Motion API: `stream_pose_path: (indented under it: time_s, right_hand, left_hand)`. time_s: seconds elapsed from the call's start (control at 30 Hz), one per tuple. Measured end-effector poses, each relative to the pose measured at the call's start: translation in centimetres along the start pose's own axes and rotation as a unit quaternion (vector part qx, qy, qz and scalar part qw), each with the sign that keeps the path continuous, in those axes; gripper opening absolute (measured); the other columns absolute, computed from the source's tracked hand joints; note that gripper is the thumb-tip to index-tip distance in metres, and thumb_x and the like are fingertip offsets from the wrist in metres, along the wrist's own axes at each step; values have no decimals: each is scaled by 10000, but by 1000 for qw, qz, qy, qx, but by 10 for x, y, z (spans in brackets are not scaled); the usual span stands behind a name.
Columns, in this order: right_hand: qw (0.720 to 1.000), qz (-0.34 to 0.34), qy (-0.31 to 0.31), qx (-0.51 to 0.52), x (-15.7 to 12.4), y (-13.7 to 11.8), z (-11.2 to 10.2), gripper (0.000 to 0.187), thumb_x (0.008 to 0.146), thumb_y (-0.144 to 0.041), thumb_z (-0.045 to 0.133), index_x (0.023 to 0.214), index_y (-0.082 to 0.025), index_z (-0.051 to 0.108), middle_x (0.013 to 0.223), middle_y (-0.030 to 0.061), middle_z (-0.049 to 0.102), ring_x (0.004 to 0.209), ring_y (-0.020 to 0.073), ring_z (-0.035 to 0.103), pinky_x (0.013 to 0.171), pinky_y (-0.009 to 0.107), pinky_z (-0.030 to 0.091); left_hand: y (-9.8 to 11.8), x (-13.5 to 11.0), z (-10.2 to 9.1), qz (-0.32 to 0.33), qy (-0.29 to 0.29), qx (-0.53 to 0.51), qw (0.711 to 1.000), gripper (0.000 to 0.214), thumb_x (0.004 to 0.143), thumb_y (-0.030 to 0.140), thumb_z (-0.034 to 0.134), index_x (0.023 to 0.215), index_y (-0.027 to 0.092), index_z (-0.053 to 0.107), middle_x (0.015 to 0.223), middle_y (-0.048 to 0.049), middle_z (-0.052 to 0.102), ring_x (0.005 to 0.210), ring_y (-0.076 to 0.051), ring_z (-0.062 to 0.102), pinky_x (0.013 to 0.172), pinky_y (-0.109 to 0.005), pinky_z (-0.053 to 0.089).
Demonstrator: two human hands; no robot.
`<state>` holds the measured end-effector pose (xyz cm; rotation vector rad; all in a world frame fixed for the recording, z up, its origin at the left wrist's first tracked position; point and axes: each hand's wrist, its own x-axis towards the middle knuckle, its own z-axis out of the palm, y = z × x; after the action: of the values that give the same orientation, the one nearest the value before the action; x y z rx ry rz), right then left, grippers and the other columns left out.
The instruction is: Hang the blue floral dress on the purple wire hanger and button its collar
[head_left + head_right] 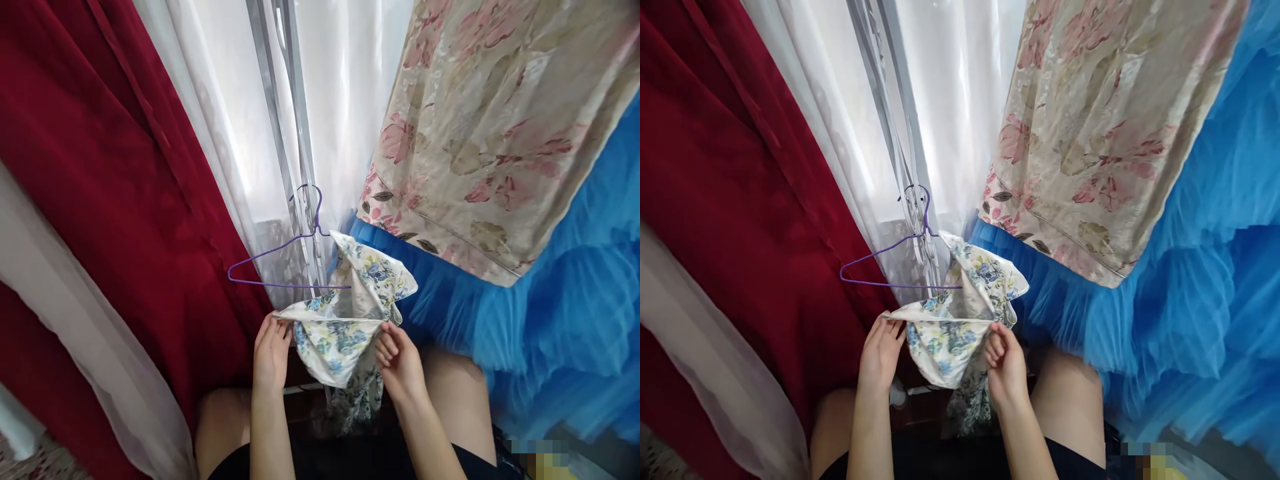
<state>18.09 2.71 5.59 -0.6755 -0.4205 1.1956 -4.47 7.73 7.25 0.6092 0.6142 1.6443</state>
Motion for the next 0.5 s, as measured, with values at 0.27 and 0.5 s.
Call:
stream_pose_path:
  time_s: [0.27, 0.5]
  right_hand:
    - [997, -35, 70, 5, 7, -8, -32, 177, 749, -353, 720, 743, -219, 605, 548, -66, 425, 440, 108, 381, 388, 209, 352]
    - [929, -23, -166, -330, -22, -23, 6, 131, 776, -301, 731, 703, -206, 679, 676, 18, 633, 709, 231, 590, 654, 336, 513]
  left_hand:
    - [-18, -43, 61, 10, -203, 197, 959, 234, 932, 416, 676, 977, 186, 682, 1059, -76, 693, 1034, -218, 645, 962, -350, 487]
    - [-16, -81, 103, 57, -328, 277, 901, 194, 982, 353, 611, 946, 215, 743, 1021, -80, 637, 983, -214, 624, 908, -344, 494]
